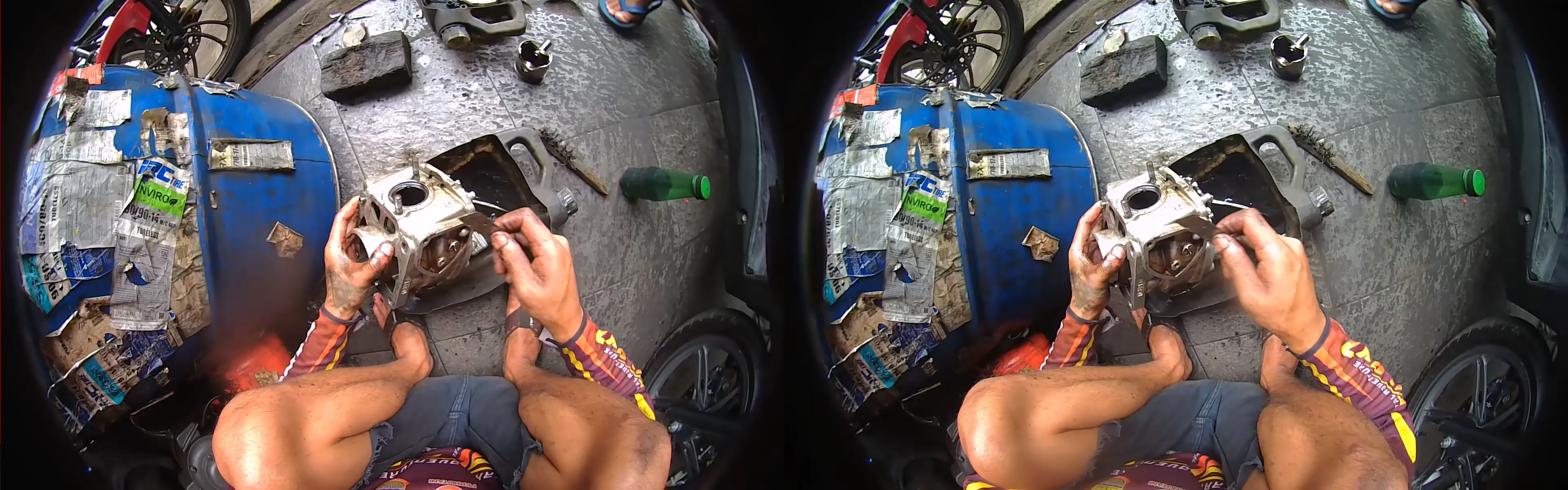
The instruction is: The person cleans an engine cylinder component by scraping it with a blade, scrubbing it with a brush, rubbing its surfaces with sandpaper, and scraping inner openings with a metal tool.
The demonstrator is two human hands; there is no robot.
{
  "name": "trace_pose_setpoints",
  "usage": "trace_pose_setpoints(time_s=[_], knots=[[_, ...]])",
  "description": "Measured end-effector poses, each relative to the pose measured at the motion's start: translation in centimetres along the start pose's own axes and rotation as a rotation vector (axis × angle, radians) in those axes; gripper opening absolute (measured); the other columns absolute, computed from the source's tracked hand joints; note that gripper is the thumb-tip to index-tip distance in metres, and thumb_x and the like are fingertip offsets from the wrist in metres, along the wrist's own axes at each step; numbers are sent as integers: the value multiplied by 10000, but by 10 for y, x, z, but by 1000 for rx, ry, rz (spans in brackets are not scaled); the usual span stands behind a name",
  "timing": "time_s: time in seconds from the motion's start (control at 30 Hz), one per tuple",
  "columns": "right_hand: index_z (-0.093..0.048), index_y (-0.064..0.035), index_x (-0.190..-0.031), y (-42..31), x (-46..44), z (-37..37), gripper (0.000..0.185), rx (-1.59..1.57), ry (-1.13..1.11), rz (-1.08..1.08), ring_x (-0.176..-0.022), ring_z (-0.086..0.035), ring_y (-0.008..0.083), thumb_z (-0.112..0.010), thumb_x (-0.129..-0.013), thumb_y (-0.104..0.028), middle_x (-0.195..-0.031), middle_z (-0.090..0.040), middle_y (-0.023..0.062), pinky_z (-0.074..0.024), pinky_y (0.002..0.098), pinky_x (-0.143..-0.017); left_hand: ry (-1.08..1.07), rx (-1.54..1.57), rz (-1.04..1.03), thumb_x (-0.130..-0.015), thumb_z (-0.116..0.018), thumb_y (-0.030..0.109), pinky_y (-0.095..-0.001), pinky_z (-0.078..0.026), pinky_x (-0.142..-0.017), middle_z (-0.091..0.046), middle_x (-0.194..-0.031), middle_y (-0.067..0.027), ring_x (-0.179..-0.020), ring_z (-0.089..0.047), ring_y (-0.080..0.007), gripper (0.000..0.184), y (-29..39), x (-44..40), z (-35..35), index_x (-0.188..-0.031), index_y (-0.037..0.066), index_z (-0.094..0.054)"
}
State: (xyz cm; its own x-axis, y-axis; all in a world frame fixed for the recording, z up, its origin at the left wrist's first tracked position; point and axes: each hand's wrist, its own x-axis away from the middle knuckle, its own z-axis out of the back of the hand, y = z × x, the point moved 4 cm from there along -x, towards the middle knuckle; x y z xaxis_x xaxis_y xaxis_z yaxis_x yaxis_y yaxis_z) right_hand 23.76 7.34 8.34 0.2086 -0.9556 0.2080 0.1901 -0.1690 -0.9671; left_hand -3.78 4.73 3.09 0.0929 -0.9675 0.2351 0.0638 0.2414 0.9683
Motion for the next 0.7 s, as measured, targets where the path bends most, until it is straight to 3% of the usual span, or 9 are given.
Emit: trace_pose_setpoints(time_s=[0.2, 0.33, 0.57, 0.63, 0.7], knots=[[-570, -30, -1047, 6, -11, -35, 85, -44, -158, 19, -628, -716, 299, -585, -1004, -102, -689, -691, 113, -535, 390, -573, 51, 57, 46, -811, -849, 196, -365, -391, -1132, -507, -1436, -179, -1326, -506, -248, 880, -16, 2, -5, -1495, -67, -362], [-568, -30, -1023, 23, -14, -35, 83, 92, -157, -78, -605, -703, 316, -594, -994, -103, -642, -679, 114, -526, 407, -558, 62, -13, 64, -801, -858, 186, -373, -380, -1142, -507, -1440, -184, -1335, -500, -256, 875, -23, 3, -8, -1486, -61, -374], [-569, -29, -1046, 32, -13, -41, 110, 34, -169, -11, -598, -695, 323, -595, -997, -124, -644, -684, 109, -520, 406, -551, 84, -35, 103, -762, -897, 219, -379, -370, -1149, -513, -1433, -185, -1341, -493, -264, 917, -27, 2, -12, -1475, -62, -392], [-558, -17, -1044, 39, -17, -40, 116, 49, -179, -15, -573, -697, 280, -573, -1013, -127, -650, -693, 109, -522, 381, -539, 76, -75, 97, -764, -897, 226, -380, -363, -1153, -513, -1431, -191, -1343, -491, -270, 918, -27, -1, -14, -1471, -69, -391], [-550, 1, -1042, 52, -21, -31, 128, -34, -147, -272, -561, -697, 224, -548, -1030, -126, -662, -702, 115, -525, 344, -528, 80, -107, 88, -769, -893, 223, -379, -350, -1162, -510, -1434, -201, -1352, -486, -277, 911, -25, 0, -14, -1470, -73, -391]])
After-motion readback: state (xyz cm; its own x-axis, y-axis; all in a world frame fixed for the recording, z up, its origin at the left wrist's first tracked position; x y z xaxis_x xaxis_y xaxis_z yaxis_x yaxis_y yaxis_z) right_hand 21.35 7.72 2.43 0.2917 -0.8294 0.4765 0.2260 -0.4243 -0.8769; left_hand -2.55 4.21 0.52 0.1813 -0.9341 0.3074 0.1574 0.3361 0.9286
